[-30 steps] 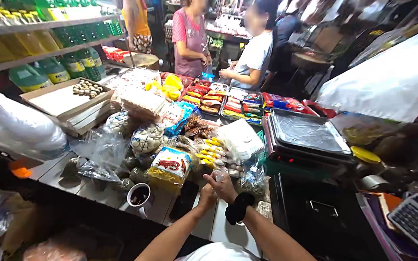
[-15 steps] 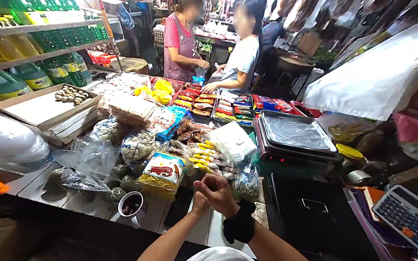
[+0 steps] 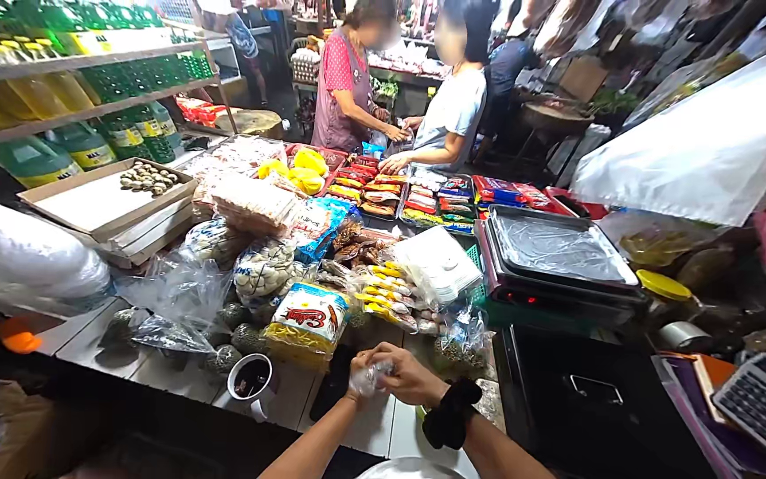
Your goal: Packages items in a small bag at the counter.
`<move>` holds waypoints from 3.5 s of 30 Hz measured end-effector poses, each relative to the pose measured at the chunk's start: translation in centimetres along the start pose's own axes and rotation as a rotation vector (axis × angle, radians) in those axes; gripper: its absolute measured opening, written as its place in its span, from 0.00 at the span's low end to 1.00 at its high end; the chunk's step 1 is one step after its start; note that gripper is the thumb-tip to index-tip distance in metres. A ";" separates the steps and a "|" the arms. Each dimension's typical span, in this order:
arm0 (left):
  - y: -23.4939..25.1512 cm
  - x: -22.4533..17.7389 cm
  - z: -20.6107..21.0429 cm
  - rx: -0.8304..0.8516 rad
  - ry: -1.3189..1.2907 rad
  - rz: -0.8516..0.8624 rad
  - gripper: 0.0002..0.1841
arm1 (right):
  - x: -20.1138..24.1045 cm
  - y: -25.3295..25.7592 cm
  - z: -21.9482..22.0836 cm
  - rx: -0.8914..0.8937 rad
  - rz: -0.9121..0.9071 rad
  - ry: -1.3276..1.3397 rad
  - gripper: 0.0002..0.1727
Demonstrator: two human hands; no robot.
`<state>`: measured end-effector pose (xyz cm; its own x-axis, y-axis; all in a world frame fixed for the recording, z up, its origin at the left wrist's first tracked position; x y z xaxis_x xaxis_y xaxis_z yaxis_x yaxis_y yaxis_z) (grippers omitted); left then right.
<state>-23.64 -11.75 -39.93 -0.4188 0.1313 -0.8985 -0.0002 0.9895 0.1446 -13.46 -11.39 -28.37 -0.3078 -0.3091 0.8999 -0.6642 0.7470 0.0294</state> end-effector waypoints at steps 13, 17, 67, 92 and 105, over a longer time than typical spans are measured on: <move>0.8 -0.4 -0.6 -0.154 0.067 0.147 0.23 | 4.7 0.3 -2.1 -0.251 -0.104 -0.021 0.11; 0.8 -0.7 -0.5 -0.083 0.093 0.115 0.16 | 6.8 -0.3 -2.9 -0.223 -0.141 0.020 0.10; -0.8 -0.7 1.4 -0.024 0.194 0.204 0.18 | 1.2 -1.6 -0.6 0.029 0.097 -0.153 0.20; -0.1 -0.7 0.1 0.020 -0.023 -0.044 0.12 | 3.6 -1.9 -0.9 -0.123 -0.052 -0.166 0.22; -0.6 -1.9 0.4 0.062 0.091 0.146 0.16 | 5.8 -2.6 -1.1 -0.160 -0.201 -0.256 0.10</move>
<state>-22.48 -12.56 -38.53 -0.4904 0.2711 -0.8283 0.1218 0.9624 0.2429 -12.76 -14.48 -22.75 -0.3554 -0.5816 0.7317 -0.6202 0.7324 0.2809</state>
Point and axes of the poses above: each hand's wrist, its own y-axis towards the middle knuckle, its own z-axis out of the palm, x = y × z, the point moved 5 cm from there along y, towards the middle knuckle, and after that the axes turned 3 degrees about y, right-handed, at the moved point
